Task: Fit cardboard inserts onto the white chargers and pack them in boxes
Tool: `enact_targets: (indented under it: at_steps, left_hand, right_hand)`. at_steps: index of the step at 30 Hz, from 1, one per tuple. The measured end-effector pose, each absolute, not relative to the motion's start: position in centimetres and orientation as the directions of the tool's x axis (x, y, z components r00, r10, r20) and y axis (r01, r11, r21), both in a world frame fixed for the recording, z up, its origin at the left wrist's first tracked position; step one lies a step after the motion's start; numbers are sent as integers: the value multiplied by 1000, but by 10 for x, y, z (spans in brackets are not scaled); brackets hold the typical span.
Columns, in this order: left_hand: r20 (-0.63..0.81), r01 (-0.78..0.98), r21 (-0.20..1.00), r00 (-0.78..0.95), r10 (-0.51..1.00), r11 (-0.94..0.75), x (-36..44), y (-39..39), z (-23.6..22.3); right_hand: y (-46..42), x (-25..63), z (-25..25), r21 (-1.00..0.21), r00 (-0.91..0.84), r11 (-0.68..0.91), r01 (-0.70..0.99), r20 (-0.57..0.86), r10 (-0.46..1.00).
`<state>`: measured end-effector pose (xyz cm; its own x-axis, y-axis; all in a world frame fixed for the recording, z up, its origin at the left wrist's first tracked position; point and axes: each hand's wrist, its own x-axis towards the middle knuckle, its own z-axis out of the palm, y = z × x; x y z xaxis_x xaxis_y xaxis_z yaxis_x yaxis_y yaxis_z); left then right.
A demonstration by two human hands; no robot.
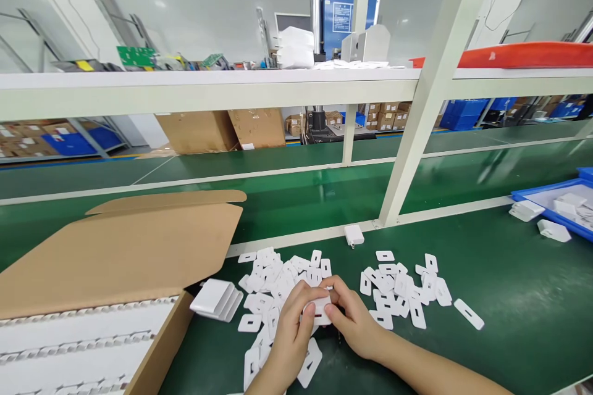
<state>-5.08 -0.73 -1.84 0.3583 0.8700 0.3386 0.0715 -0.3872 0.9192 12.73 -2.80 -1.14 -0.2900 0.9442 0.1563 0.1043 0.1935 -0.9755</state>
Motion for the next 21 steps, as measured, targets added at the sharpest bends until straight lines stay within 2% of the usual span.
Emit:
enact_targets:
  at_steps: [10, 21]
  left_hand:
    - [285, 79, 940, 358, 889, -333, -51, -7, -22]
    - [371, 122, 893, 348, 861, -434, -52, -7, -20]
  right_hand:
    - [-27, 124, -19, -996, -277, 87, 5, 83, 957]
    - [-28, 127, -7, -995, -302, 97, 30, 84, 950]
